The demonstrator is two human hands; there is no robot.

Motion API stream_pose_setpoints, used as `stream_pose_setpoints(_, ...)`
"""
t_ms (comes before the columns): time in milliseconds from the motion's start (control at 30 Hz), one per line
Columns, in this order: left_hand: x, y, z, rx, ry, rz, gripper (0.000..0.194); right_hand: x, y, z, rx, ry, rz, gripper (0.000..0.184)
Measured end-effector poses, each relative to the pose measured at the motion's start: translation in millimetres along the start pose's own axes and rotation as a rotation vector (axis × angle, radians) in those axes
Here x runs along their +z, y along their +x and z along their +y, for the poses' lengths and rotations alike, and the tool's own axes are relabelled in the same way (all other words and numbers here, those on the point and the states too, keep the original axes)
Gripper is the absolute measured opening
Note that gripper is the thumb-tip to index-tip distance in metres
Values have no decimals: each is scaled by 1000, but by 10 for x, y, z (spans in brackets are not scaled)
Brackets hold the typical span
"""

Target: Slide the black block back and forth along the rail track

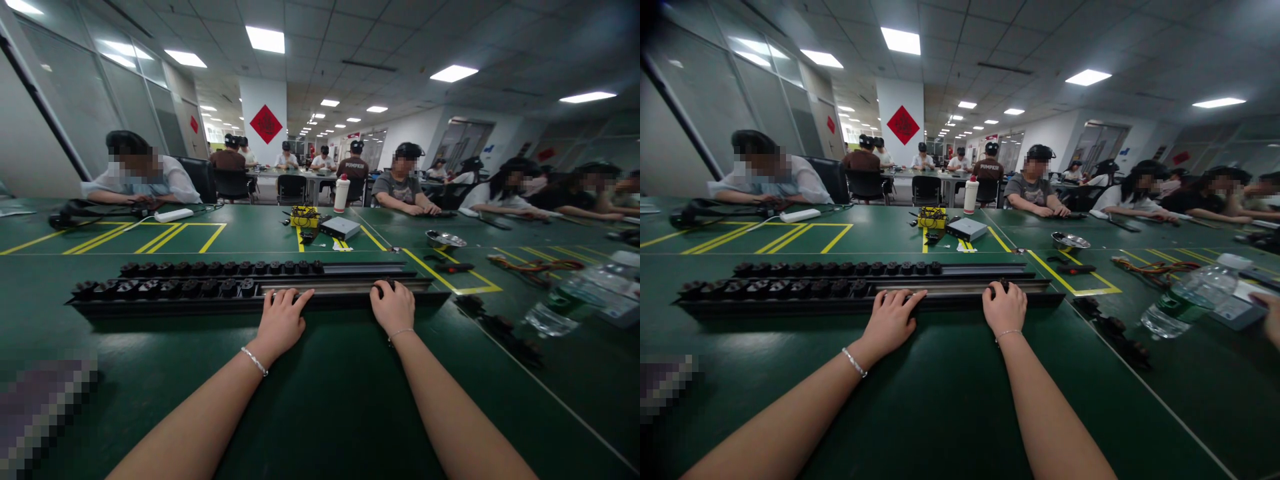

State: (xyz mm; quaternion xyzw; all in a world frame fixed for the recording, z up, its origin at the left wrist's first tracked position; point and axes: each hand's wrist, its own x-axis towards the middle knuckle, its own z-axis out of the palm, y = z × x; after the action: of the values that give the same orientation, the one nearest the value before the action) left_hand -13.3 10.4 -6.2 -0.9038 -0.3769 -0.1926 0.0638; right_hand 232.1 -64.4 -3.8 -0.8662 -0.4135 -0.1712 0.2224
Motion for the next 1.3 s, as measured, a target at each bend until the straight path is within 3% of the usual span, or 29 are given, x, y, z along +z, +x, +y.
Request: stream_pose_setpoints(1300,-16,-6,-3,-1,-11,-4,62,-30,42,38,50,12,-38,36)
